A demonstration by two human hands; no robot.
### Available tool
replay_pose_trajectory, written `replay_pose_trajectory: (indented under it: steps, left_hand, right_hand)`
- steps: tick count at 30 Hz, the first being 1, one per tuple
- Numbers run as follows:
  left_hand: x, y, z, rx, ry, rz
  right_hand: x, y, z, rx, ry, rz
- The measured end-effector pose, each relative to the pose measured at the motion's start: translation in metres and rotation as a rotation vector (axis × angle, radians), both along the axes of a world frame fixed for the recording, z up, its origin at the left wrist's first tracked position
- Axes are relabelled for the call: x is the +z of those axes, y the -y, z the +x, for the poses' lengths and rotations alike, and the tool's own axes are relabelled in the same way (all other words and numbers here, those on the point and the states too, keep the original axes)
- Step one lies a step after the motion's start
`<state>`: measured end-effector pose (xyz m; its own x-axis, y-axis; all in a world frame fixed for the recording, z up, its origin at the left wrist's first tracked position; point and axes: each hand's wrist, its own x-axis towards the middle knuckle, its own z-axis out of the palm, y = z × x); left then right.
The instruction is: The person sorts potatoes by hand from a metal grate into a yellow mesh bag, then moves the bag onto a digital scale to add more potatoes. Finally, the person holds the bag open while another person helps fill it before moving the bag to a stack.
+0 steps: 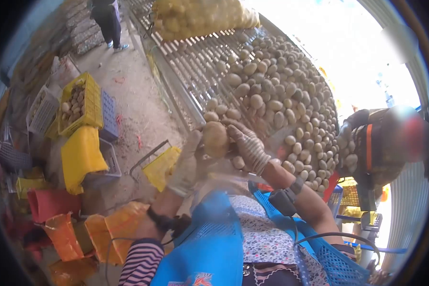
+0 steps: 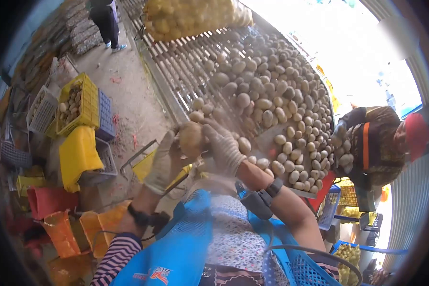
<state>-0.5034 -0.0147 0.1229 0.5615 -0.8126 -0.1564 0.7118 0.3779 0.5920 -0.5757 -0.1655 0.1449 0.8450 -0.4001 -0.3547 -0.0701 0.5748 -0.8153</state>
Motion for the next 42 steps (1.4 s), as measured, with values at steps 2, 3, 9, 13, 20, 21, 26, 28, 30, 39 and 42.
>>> replay_pose_trajectory:
  steps: [2,3,9,13,20,21,26,28,30,39,42]
  left_hand:
    - [-0.005,0.004,0.001,-0.092,-0.141,-0.255]
    - [-0.016,0.003,0.003,-0.067,-0.361,-0.275]
    - [-0.037,0.002,0.007,-0.268,-0.554,-0.418]
    - [-0.024,0.007,-0.02,-0.194,-0.457,-0.295]
    - [-0.017,-0.013,-0.025,-0.136,0.428,0.632]
    - [-0.016,-0.012,-0.027,-0.095,0.468,0.63]
    - [-0.017,-0.001,-0.043,0.084,0.399,0.435]
    - [-0.025,-0.002,-0.047,0.044,0.256,0.255]
    - [-0.023,-0.006,-0.048,0.032,0.208,0.255]
    - [-0.08,-0.031,-0.067,0.13,-0.013,0.187]
    - [-0.128,-0.056,-0.052,0.302,-0.512,0.196]
  right_hand:
    - [0.001,0.01,-0.012,0.185,0.053,-0.145]
    - [0.003,0.012,-0.014,0.106,-0.087,-0.145]
    - [-0.002,0.01,-0.033,0.286,0.025,-0.718]
    - [-0.02,0.007,-0.03,0.315,0.185,-1.147]
    - [-0.034,0.009,-0.054,0.29,0.117,-0.477]
    - [-0.034,0.014,-0.056,0.393,0.04,-0.319]
    - [-0.031,0.002,-0.064,0.429,-0.01,-0.149]
    - [-0.046,-0.001,-0.066,0.441,-0.13,-0.189]
    - [-0.048,0.0,-0.067,0.437,-0.153,-0.22]
    - [-0.05,-0.014,-0.071,0.421,-0.195,-0.332]
    - [-0.037,0.008,-0.08,0.512,-0.259,-0.231]
